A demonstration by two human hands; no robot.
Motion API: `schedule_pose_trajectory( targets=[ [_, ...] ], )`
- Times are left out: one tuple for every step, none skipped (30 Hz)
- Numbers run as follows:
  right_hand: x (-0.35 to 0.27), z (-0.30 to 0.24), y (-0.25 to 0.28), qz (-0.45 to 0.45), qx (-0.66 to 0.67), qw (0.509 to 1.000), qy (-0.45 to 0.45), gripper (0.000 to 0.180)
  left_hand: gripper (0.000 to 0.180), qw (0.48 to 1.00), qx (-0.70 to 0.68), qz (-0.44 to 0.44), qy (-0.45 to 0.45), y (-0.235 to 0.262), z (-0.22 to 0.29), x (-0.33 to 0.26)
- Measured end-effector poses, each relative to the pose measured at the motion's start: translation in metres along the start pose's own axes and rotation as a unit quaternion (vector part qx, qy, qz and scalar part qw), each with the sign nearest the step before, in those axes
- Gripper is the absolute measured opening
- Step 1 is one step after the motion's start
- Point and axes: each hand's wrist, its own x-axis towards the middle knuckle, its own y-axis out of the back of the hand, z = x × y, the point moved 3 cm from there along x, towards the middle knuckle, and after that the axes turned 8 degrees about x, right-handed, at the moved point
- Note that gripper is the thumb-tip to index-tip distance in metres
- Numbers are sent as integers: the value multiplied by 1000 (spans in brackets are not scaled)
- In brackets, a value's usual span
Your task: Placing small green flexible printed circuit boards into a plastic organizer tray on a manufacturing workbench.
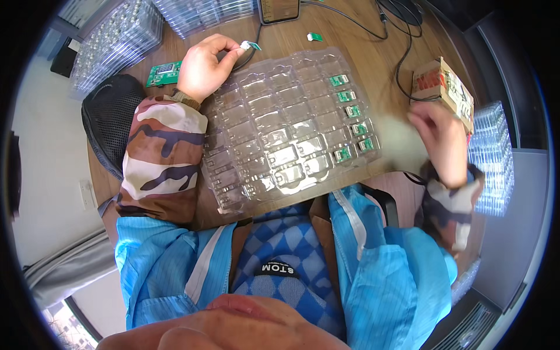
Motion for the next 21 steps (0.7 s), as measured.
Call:
schedule_pose_trajectory(
  targets=[
    [-18, 18, 7, -5, -64, 996, -68, 18, 15, 1000, -10, 3, -15, -11, 1, 6],
    [-35, 29, 16, 20, -141, 988, -62, 20, 14, 999, -13, 10, -29, -11, 3, 9],
    [-51, 38, 11, 44, -206, 976, -49, 22, 14, 999, -5, 9, -37, -3, -1, 6],
    [-60, 51, 10, 50, -241, 967, -73, 26, 14, 1000, -3, 11, -29, -2, -3, 5],
    [-68, 58, 5, 56, -239, 967, -74, 26, 14, 1000, 0, 13, -22, -1, -4, 4],
    [-75, 62, -1, 55, -290, 951, -94, 30, 14, 999, -6, 14, -30, -2, -5, 3],
    [-80, 66, -7, 54, -340, 932, -115, 34, 14, 999, -14, 13, -31, -3, -5, 1],
    [-82, 70, -12, 67, -317, 941, -99, 32, 14, 999, -15, 9, -28, -4, -4, 2],
    [-84, 79, -18, 73, -312, 942, -103, 32, 13, 1000, -15, 3, -23, -4, -2, 1],
    [-83, 89, -24, 55, -335, 934, -109, 29, 13, 1000, -21, -1, -20, -6, -1, 1],
    [-81, 97, -28, 37, -359, 926, -115, 26, 13, 999, -18, -2, -29, -9, 0, 2],
    [-77, 95, -27, 31, -356, 928, -101, 17, 13, 999, -25, 8, -32, -9, -1, 2],
    [-77, 98, -25, 35, -353, 929, -104, 17, 14, 999, -33, 18, -35, -8, -1, 2],
    [-78, 103, -24, 10, -350, 932, -97, 15, 13, 999, -35, 16, -35, -7, 0, 2],
    [-76, 105, -24, -14, -344, 935, -86, 13, 13, 999, -31, 17, -38, -6, 2, 2],
    [-75, 103, -22, -13, -320, 944, -84, 11, 13, 999, -28, 17, -38, -5, 2, 2],
    [-74, 103, -23, -10, -317, 945, -84, 11, 13, 999, -26, 17, -36, -5, 1, 1],
    [-75, 101, -23, -4, -306, 948, -81, 11, 13, 999, -26, 18, -39, -5, 1, 1],
    [-75, 100, -24, 2, -296, 952, -78, 12, 13, 999, -25, 17, -42, -5, 0, 1],
    [-76, 98, -26, 3, -294, 952, -79, 12, 13, 999, -26, 12, -41, -5, -1, 0],
    [-77, 96, -25, 11, -286, 955, -80, 13, 13, 999, -27, 9, -41, -4, 0, 1]
  ],
)
